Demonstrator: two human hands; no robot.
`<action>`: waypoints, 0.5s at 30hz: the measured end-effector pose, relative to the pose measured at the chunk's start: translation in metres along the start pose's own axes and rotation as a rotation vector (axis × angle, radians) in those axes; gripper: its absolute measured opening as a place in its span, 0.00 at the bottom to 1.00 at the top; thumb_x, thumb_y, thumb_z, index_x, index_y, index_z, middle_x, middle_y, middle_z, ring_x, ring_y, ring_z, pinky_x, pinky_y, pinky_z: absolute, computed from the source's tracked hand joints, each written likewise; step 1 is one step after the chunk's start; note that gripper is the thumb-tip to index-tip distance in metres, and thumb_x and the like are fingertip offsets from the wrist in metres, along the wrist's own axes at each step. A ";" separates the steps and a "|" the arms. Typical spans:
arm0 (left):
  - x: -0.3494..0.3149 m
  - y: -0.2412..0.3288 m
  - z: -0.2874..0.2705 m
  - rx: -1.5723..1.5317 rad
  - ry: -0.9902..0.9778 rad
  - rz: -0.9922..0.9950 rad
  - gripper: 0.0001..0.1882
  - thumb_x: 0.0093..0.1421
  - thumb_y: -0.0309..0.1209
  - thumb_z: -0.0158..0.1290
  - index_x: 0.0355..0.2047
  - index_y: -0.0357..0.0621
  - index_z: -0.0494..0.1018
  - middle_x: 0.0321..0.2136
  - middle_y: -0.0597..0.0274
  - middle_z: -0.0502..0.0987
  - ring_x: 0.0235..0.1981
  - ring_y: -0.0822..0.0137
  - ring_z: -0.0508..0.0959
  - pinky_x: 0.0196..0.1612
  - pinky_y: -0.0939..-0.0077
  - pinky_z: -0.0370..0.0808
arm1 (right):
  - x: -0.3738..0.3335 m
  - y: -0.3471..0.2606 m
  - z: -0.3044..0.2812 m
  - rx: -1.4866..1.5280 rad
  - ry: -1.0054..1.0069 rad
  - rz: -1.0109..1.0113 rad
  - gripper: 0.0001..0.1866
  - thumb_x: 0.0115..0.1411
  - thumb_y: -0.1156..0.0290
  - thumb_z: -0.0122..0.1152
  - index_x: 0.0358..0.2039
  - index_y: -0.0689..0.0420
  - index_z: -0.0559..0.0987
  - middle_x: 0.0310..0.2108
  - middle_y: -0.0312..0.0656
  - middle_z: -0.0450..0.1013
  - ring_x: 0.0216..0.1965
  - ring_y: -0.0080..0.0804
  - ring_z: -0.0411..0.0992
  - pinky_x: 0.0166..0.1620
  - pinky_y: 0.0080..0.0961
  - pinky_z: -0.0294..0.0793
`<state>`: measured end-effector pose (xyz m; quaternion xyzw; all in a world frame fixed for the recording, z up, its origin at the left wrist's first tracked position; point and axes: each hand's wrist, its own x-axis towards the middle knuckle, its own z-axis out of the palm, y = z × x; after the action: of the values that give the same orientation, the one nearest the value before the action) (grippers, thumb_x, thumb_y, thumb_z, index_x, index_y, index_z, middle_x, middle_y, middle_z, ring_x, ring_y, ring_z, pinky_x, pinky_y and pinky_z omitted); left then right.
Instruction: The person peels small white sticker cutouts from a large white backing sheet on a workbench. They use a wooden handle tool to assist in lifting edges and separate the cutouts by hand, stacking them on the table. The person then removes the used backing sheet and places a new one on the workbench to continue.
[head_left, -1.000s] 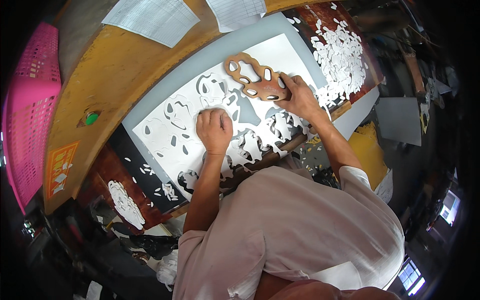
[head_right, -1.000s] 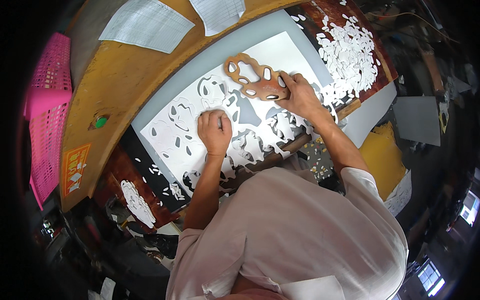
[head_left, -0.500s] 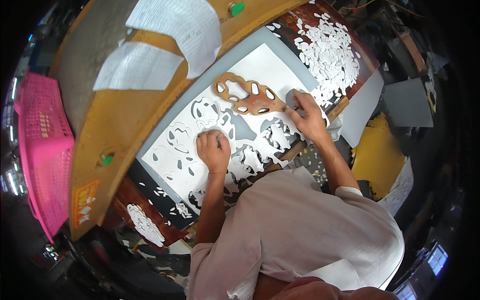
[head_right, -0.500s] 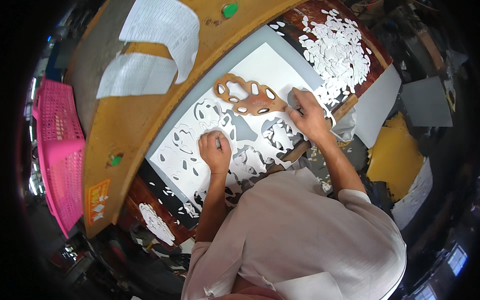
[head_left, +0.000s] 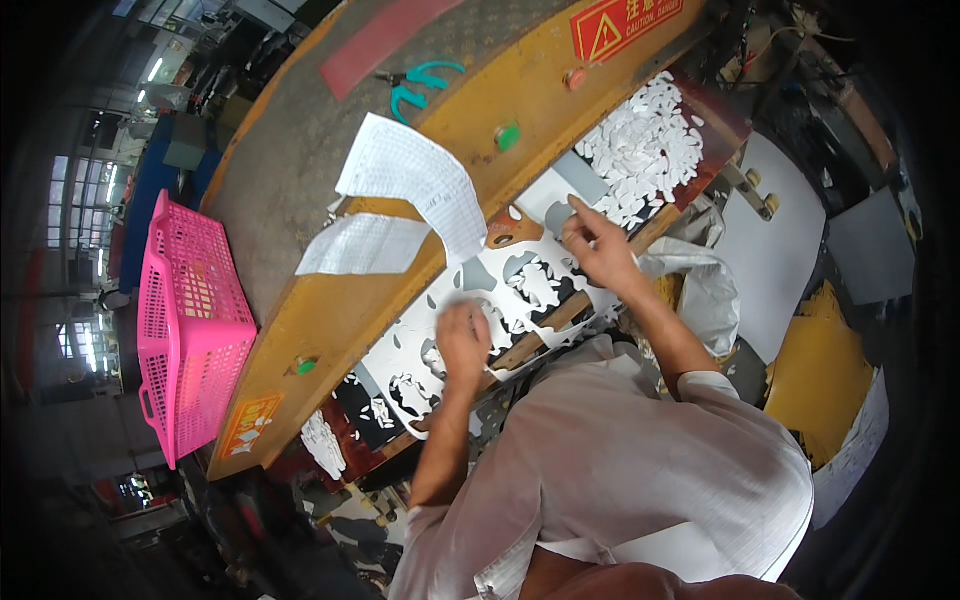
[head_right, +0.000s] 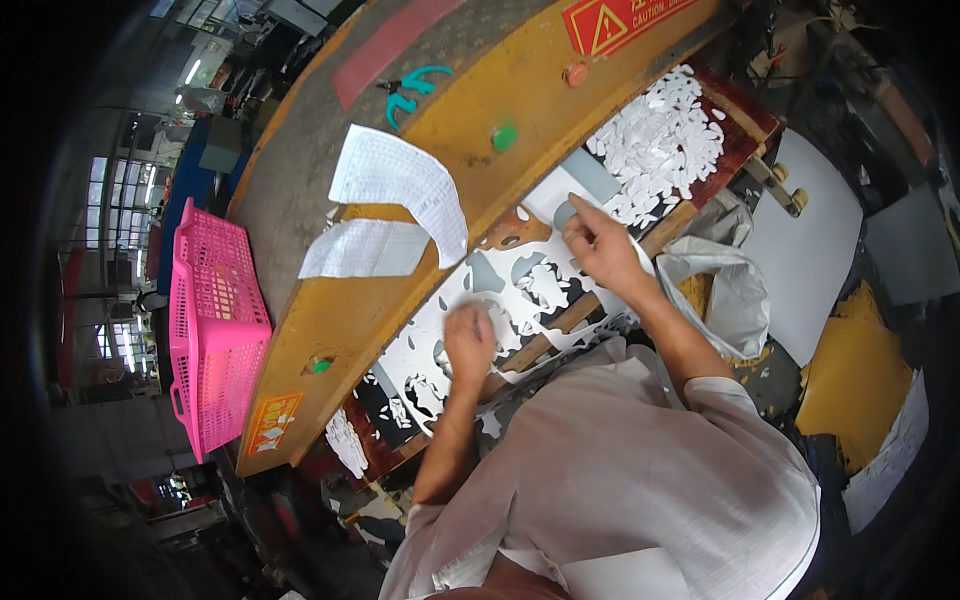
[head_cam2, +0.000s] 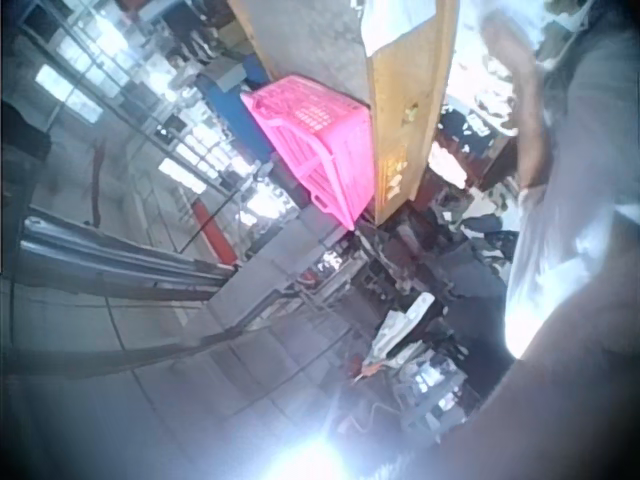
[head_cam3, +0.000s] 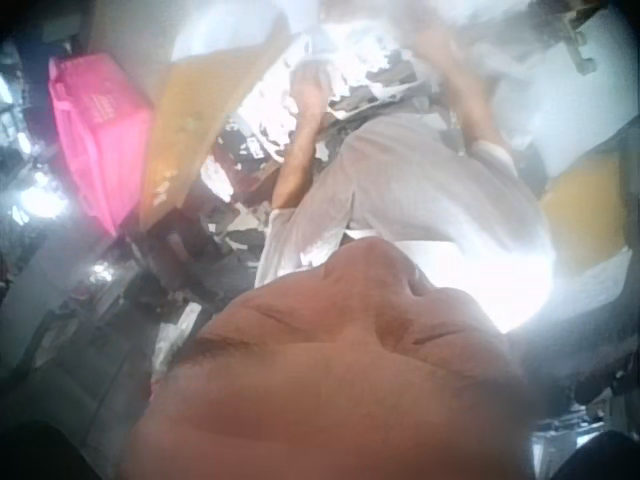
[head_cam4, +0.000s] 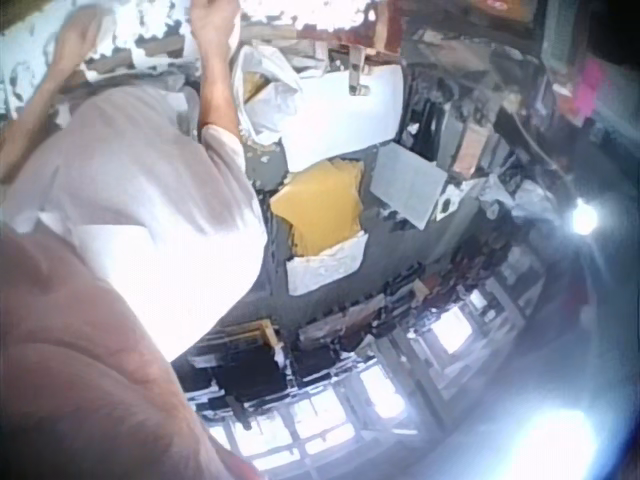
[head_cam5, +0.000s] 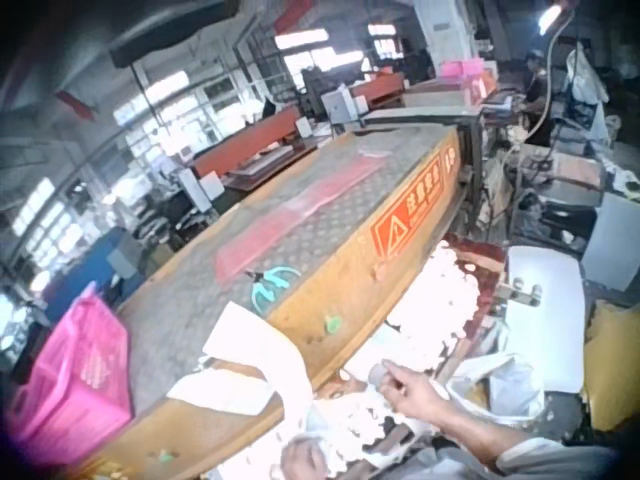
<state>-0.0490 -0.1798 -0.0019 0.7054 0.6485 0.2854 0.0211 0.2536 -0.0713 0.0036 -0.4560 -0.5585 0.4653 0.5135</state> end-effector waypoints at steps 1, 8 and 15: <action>-0.020 0.016 0.005 -0.035 -0.031 0.020 0.07 0.65 0.29 0.56 0.39 0.40 0.81 0.38 0.46 0.80 0.40 0.41 0.79 0.48 0.49 0.76 | 0.000 -0.006 0.004 -0.092 0.027 -0.090 0.33 0.66 0.75 0.62 0.71 0.65 0.69 0.42 0.43 0.79 0.34 0.29 0.75 0.43 0.27 0.78; -0.075 0.048 0.051 0.246 0.020 -0.039 0.09 0.65 0.33 0.55 0.29 0.42 0.77 0.31 0.48 0.78 0.36 0.43 0.77 0.41 0.47 0.75 | 0.031 -0.055 0.025 -0.441 0.153 -0.386 0.40 0.66 0.65 0.64 0.75 0.61 0.61 0.56 0.59 0.77 0.51 0.58 0.79 0.56 0.43 0.79; -0.066 0.036 0.059 0.279 0.163 0.058 0.14 0.66 0.36 0.55 0.25 0.43 0.73 0.28 0.48 0.76 0.33 0.43 0.76 0.38 0.46 0.74 | -0.010 0.007 -0.015 -0.512 -0.094 -0.392 0.23 0.66 0.61 0.62 0.56 0.62 0.79 0.36 0.54 0.80 0.42 0.57 0.80 0.47 0.48 0.80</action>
<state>0.0089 -0.2262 -0.0618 0.6946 0.6606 0.2491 -0.1381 0.2696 -0.0794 -0.0039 -0.4323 -0.7575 0.2226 0.4356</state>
